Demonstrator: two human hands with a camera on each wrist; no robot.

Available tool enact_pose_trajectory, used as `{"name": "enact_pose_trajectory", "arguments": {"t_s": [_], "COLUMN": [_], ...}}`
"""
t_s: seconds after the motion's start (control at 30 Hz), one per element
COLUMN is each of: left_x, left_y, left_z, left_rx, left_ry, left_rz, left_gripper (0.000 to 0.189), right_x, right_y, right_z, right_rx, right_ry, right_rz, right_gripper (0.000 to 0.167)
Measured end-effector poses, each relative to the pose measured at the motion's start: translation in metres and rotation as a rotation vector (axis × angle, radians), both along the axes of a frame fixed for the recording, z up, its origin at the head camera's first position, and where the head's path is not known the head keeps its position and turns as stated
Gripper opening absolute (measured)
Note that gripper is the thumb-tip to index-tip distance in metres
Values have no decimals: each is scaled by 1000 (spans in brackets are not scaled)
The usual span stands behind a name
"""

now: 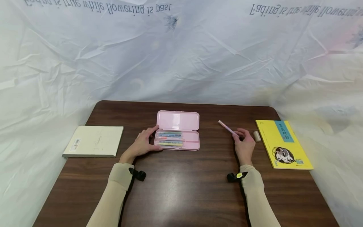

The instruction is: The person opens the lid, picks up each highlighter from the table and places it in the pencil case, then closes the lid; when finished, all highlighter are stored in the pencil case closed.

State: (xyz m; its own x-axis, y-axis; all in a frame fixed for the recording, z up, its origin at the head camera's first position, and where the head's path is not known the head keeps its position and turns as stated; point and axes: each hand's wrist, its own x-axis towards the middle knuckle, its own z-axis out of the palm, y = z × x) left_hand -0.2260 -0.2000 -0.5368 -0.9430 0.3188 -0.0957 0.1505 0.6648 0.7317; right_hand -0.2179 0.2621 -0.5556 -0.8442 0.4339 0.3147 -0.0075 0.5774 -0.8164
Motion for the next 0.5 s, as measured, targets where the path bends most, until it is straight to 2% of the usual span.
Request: {"name": "enact_pose_trajectory", "arguments": {"t_s": [0.33,0.5], "left_x": [0,-1], "left_y": [0,0], "left_z": [0,-1], "left_rx": [-19,-20], "left_ry": [6,5], "left_rz": [6,3], "left_gripper": [112,112], "right_x": [4,6], "right_y": [-37,-65], "right_z": [4,6], "right_rx": [-161,-172], "right_ry": [107,145], "right_rz": [130,188], "right_gripper": [20,20]}}
